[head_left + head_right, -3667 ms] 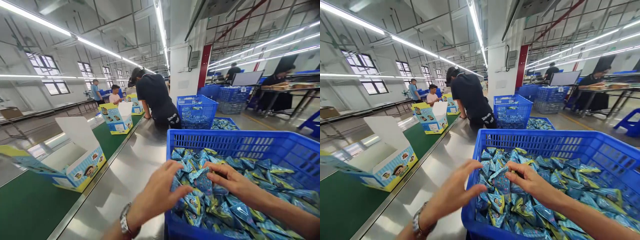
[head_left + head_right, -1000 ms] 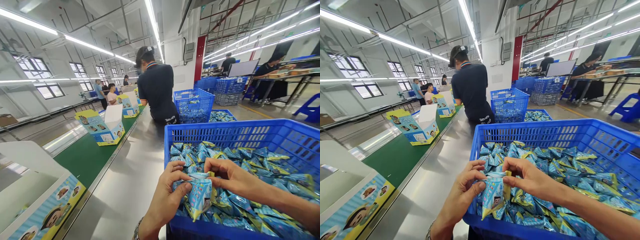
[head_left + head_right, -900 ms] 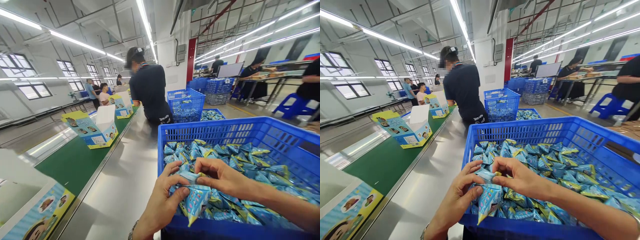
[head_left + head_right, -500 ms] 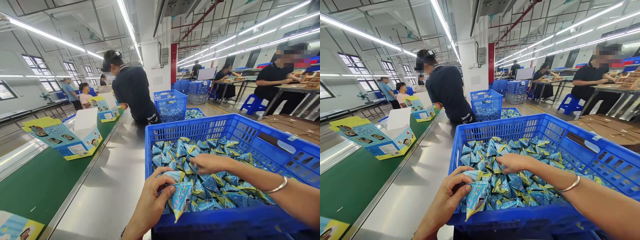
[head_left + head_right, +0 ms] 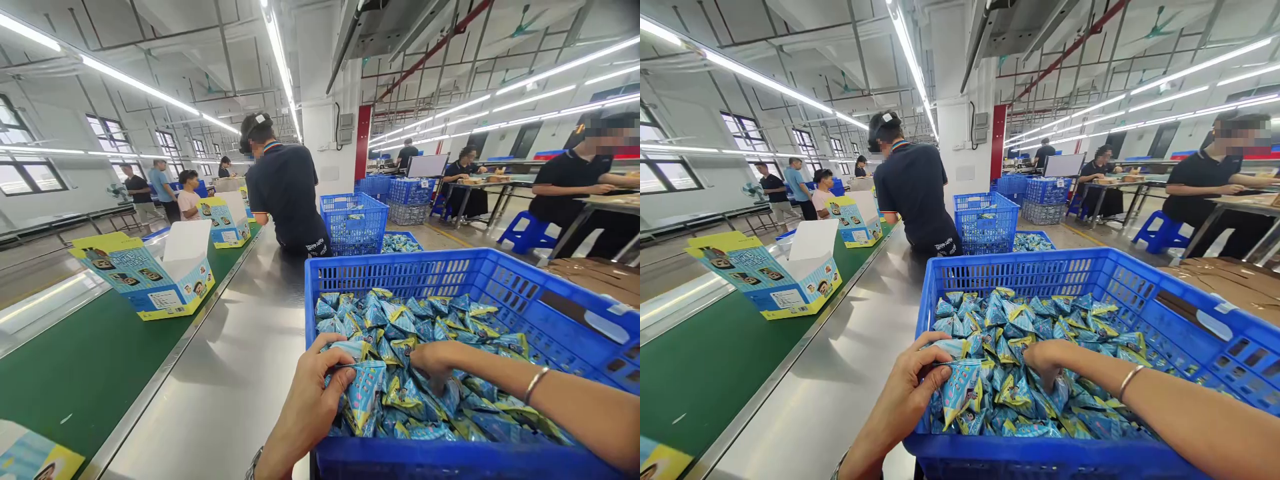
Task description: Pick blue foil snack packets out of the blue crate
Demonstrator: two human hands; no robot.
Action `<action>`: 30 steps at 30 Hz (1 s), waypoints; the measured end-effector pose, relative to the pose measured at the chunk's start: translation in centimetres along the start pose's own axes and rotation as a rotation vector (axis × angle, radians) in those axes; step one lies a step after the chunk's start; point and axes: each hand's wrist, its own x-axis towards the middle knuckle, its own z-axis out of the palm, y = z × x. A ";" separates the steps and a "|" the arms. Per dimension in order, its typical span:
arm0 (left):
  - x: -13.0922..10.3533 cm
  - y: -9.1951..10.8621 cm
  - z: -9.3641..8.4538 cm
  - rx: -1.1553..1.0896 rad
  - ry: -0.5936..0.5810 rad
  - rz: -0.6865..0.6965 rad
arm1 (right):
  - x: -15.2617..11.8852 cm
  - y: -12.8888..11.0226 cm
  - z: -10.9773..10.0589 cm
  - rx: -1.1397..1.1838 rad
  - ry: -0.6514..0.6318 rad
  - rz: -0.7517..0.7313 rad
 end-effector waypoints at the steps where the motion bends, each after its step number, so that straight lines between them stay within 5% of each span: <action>1: 0.0 0.0 0.1 0.001 0.012 0.000 | -0.5 0.5 -1.1 0.042 0.013 -0.026; 8: -0.1 0.5 0.3 0.010 0.007 0.014 | -5.7 0.5 -7.4 0.545 0.395 -0.270; 18: -0.2 0.4 -0.2 0.026 -0.007 0.011 | -5.4 -1.4 -6.6 0.745 0.558 -0.265; 23: -0.2 0.5 -0.3 0.039 0.000 0.019 | -4.8 -1.8 -5.9 0.667 0.510 -0.265; 30: -0.2 0.5 -0.2 0.044 0.018 0.032 | -2.9 -2.0 -2.7 0.276 0.163 -0.268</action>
